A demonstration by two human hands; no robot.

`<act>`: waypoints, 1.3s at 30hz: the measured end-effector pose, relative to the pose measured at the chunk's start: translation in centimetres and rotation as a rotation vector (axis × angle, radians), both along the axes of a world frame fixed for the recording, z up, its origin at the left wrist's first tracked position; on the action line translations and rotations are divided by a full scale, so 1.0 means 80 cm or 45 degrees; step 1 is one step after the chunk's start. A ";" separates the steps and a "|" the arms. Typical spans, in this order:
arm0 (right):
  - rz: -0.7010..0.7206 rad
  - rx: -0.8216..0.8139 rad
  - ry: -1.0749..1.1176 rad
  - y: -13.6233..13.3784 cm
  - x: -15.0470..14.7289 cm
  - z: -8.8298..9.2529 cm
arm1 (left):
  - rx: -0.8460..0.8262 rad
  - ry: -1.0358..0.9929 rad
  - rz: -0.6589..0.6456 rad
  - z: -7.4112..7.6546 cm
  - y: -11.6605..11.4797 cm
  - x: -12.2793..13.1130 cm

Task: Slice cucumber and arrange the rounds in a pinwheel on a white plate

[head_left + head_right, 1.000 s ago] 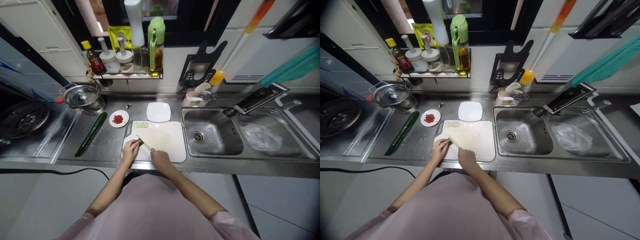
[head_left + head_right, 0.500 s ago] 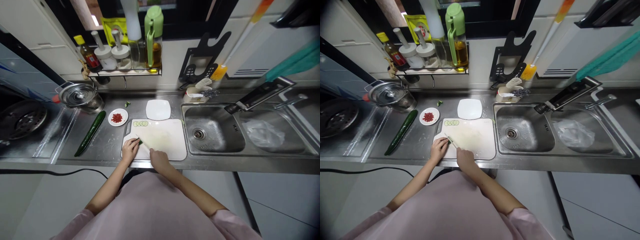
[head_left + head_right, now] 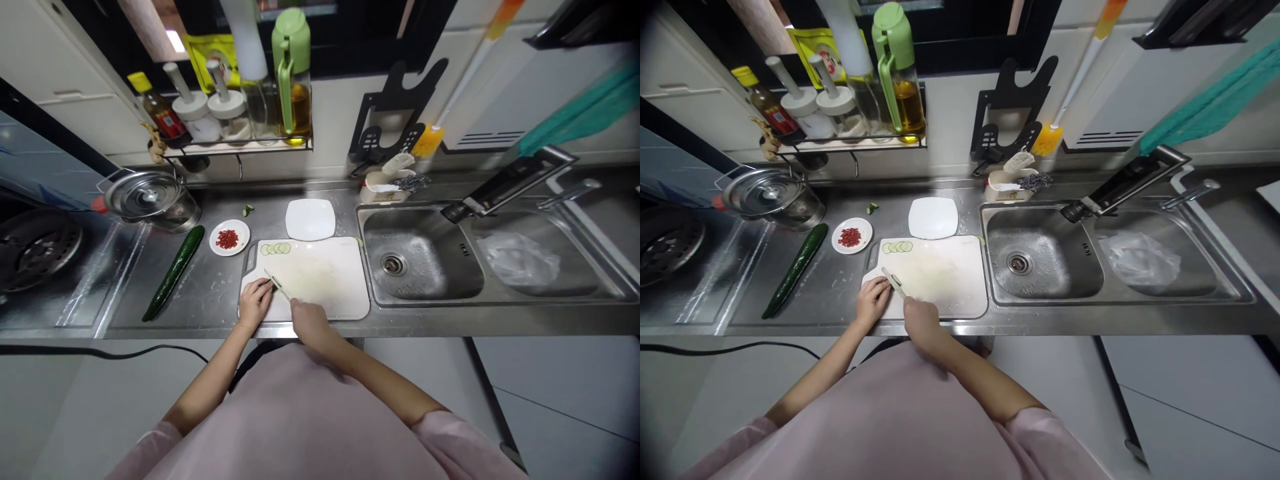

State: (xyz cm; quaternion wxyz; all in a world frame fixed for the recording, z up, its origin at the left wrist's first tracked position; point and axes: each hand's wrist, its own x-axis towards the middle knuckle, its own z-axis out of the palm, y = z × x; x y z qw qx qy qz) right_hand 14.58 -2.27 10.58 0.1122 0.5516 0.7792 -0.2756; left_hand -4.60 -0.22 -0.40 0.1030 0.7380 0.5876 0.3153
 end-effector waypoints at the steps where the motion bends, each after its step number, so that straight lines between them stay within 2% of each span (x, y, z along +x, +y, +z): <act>1: 0.001 0.005 0.006 0.001 -0.001 0.000 | -0.003 0.000 -0.003 0.000 0.000 0.000; 7: -0.015 0.050 0.053 0.007 -0.007 -0.004 | 0.017 0.009 -0.029 0.000 0.001 -0.002; 39: -0.029 -0.030 0.059 0.018 -0.015 -0.004 | 0.010 -0.008 -0.064 0.002 0.002 -0.002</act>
